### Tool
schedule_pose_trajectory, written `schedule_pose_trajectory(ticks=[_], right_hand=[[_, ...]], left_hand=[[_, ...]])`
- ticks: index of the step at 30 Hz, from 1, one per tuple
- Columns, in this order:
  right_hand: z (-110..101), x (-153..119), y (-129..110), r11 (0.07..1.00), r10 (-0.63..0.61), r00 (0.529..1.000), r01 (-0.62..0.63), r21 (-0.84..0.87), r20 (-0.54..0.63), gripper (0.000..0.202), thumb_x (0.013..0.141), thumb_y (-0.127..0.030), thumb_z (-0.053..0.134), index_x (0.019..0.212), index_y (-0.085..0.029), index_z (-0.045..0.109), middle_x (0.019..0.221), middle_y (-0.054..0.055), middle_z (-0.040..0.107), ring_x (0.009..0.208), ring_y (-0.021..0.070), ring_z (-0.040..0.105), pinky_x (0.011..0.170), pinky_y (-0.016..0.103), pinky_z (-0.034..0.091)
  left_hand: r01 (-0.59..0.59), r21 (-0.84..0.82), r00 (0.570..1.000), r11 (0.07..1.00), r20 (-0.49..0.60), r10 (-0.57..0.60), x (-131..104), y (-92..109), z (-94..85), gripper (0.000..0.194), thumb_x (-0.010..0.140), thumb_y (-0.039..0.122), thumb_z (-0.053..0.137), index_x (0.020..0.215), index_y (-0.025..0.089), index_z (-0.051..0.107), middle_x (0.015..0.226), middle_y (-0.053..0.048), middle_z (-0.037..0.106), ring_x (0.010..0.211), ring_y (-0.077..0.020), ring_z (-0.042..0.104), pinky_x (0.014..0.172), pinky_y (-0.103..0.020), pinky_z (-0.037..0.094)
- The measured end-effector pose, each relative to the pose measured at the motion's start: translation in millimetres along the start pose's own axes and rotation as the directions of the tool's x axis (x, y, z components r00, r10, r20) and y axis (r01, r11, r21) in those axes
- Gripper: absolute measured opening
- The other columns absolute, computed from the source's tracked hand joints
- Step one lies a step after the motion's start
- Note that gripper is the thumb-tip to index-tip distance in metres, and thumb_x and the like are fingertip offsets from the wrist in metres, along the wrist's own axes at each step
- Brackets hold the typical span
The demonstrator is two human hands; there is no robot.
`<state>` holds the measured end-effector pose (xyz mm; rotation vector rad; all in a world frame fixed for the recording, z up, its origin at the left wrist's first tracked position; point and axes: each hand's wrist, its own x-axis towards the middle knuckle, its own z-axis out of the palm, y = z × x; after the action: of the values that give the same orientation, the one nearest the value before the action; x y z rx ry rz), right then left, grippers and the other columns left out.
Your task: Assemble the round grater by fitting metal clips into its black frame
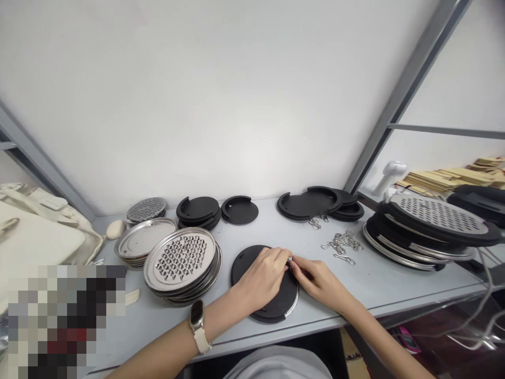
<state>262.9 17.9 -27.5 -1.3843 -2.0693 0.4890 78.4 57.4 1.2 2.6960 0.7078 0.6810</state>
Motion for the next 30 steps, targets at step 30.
schedule_pose_trajectory(ticks=[30], right_hand=[[2.3, 0.5, -1.2, 0.996, -0.054, 0.997, 0.049, -0.073, -0.061, 0.025, 0.097, -0.025, 0.035, 0.074, -0.021, 0.044, 0.055, -0.005, 0.04, 0.046, 0.0114, 0.04, 0.049, 0.023, 0.03]], left_hand=[[0.001, -0.035, 1.0, 0.999, 0.01, -0.001, 0.5, 1.8, -2.0, 0.022, 0.094, 0.007, 0.038, 0.112, 0.017, 0.047, 0.105, -0.006, 0.058, 0.093, -0.0203, 0.053, 0.087, -0.034, 0.043]])
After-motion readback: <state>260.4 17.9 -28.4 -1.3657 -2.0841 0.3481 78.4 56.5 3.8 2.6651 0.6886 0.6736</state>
